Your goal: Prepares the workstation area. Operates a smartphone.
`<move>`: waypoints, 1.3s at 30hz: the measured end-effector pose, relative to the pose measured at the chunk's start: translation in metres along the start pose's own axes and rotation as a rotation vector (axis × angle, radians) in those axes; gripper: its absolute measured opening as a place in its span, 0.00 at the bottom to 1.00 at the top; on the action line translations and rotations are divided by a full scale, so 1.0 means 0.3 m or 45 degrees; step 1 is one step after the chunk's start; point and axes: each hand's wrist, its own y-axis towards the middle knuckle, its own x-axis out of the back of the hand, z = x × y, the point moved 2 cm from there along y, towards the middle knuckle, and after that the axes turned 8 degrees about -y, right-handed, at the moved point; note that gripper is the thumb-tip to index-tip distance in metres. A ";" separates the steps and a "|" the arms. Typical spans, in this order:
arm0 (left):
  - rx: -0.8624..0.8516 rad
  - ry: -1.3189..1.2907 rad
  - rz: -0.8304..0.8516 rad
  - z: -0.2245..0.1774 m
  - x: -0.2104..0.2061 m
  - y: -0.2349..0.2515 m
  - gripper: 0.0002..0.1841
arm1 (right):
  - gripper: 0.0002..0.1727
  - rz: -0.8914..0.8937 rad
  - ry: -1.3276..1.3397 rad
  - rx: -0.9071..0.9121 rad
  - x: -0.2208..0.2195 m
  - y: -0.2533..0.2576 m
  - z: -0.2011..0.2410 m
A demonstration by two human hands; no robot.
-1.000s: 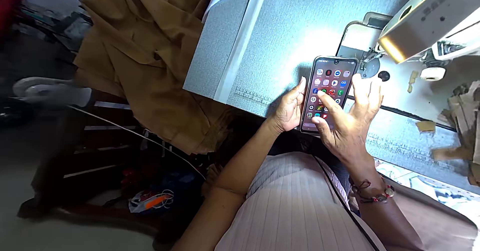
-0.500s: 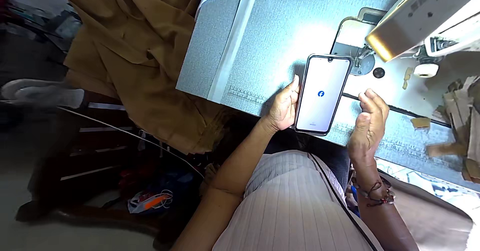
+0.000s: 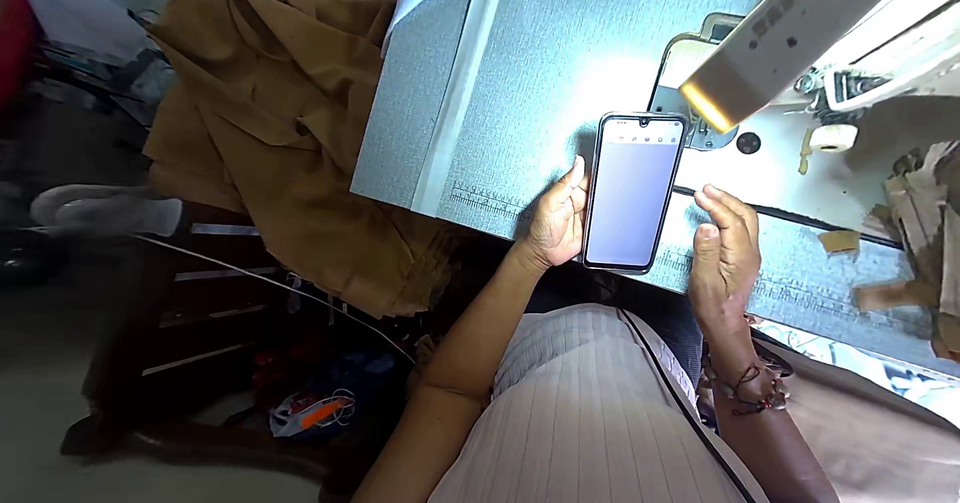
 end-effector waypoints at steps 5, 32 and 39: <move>-0.003 -0.010 0.005 0.001 0.005 0.001 0.35 | 0.22 0.000 0.004 0.050 -0.008 0.001 -0.001; 0.023 -0.035 0.050 0.003 0.020 0.004 0.35 | 0.20 0.011 -0.055 0.078 -0.012 -0.007 -0.003; 0.025 -0.030 0.050 0.004 0.022 0.006 0.35 | 0.19 0.013 -0.059 0.083 -0.013 -0.008 -0.004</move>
